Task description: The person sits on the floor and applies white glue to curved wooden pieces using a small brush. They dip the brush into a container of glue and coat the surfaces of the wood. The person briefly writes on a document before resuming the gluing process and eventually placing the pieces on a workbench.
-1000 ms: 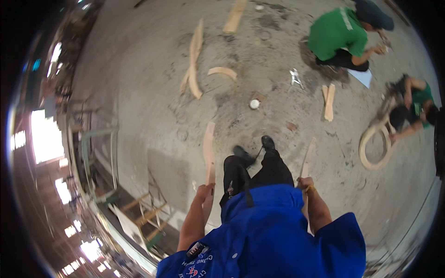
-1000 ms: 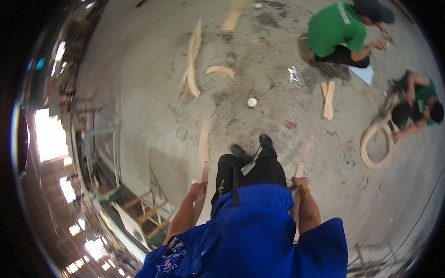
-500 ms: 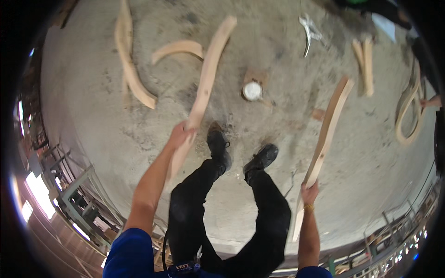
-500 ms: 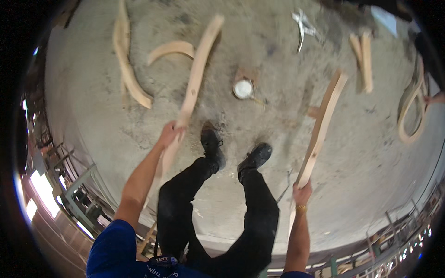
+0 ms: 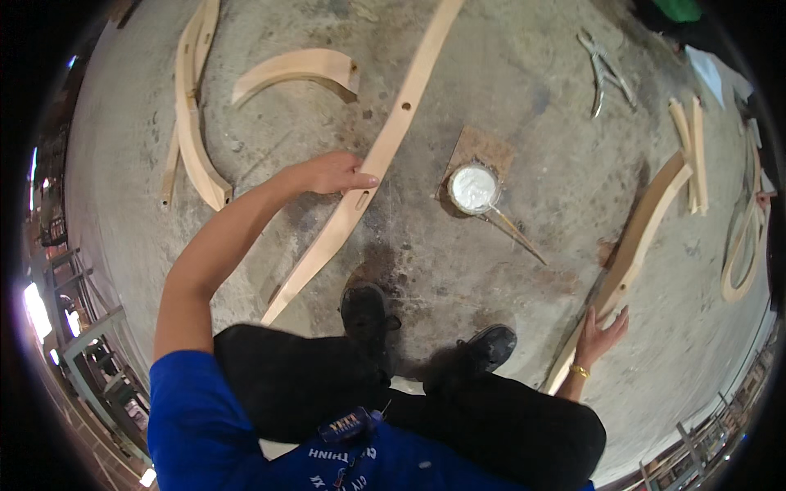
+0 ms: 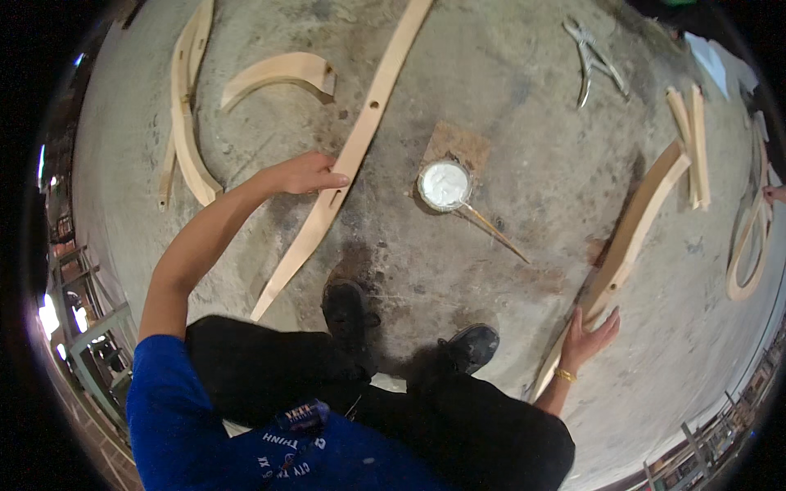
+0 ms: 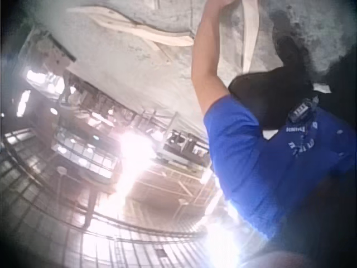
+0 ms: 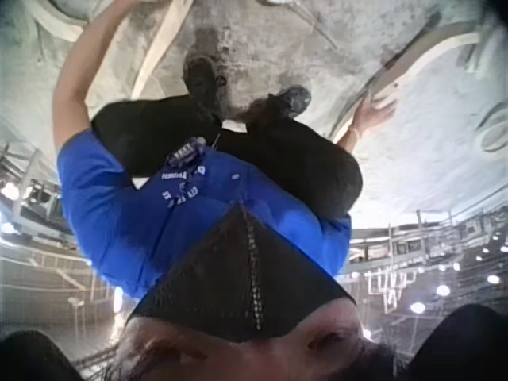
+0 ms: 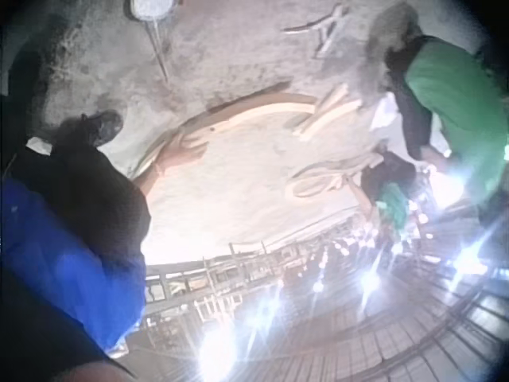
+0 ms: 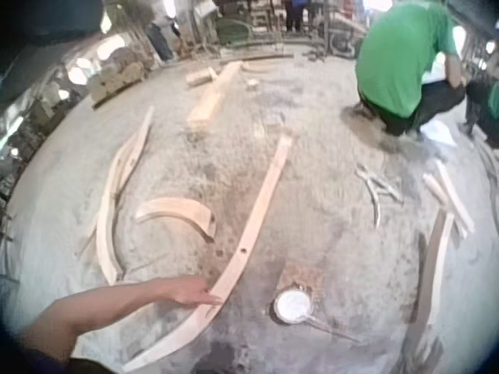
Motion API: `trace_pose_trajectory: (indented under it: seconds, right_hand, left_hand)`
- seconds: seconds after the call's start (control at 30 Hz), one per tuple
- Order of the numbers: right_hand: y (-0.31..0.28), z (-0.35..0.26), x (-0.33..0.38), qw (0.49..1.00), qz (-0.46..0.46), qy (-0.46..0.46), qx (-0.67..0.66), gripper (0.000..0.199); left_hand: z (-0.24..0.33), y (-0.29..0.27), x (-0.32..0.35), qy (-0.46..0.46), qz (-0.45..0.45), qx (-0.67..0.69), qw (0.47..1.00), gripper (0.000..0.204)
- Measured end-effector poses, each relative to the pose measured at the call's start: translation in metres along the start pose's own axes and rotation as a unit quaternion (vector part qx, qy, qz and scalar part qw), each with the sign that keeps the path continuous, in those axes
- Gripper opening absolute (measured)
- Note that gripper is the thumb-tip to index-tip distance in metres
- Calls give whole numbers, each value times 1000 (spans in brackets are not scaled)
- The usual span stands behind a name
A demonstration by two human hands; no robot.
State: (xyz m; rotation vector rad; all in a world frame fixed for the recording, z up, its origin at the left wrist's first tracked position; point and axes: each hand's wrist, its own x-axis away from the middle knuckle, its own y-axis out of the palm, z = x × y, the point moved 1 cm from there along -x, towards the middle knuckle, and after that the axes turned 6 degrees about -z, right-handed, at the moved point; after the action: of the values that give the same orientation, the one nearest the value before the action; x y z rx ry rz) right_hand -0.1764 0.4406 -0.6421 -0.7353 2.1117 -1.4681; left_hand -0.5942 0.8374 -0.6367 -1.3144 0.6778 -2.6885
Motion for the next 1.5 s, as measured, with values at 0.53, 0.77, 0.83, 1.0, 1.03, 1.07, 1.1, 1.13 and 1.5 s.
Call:
trace_pose_trajectory:
  seconds: [0.53,0.77,0.83,1.0,1.03,1.07,1.1,1.13,1.5]
  right_hand:
    - [29,-166,1,851,-451,-146,-225,23]
    - [-21,-137,11,618,-328,121,-705,21]
    - [-14,-132,17,659,-274,101,-693,20]
    - [-9,-150,2,671,-272,-40,-689,31]
    - [-6,-160,-6,681,-284,-27,-675,33]
    - [-2,-166,-6,738,-285,-32,-611,34]
    - [2,-172,-22,790,-275,-53,-545,34]
    - [7,-179,-32,803,-284,-82,-518,35]
    - [-25,-151,-20,722,-197,-6,-664,9]
  left_hand:
    - [96,2,-65,-2,318,1,948,38]
    - [155,-4,-128,-156,259,109,947,68]
    - [159,3,-132,-176,266,58,946,78]
    - [206,5,-136,-191,171,-58,965,88]
    - [209,10,-134,-186,164,-70,966,90]
    - [211,19,-138,-176,154,-82,969,91]
    - [223,9,-145,-161,164,-96,969,92]
    - [224,5,-146,-166,167,-77,969,92]
    - [146,35,-88,144,154,305,929,26]
